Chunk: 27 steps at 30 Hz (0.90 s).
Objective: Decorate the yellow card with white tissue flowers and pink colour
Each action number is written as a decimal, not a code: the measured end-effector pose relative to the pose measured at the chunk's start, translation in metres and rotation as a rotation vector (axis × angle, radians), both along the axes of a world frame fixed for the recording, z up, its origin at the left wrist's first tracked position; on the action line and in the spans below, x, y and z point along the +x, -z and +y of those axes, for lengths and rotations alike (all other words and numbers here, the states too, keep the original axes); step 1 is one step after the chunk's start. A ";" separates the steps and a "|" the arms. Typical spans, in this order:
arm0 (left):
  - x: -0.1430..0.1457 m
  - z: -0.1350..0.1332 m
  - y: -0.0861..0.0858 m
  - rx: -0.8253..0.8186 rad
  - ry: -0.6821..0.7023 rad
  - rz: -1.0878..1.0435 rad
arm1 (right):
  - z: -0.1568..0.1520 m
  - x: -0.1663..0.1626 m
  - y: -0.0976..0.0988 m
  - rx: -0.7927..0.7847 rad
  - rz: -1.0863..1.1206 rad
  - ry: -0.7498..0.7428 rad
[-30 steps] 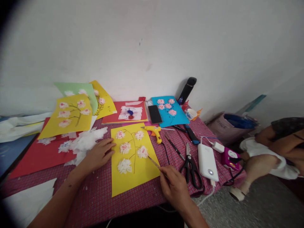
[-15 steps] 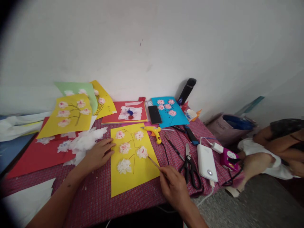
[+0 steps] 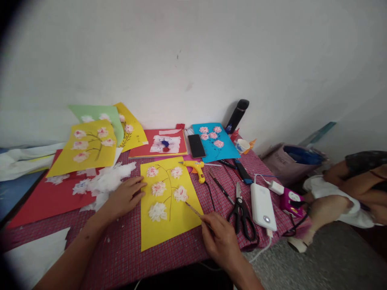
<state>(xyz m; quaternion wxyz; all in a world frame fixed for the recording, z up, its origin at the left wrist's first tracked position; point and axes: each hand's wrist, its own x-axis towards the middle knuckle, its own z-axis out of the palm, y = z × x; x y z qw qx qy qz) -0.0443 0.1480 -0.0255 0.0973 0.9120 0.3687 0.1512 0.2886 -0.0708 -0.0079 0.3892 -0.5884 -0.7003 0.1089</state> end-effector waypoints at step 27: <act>-0.002 0.001 0.002 0.010 0.012 0.014 | 0.000 0.000 0.004 0.040 0.008 -0.005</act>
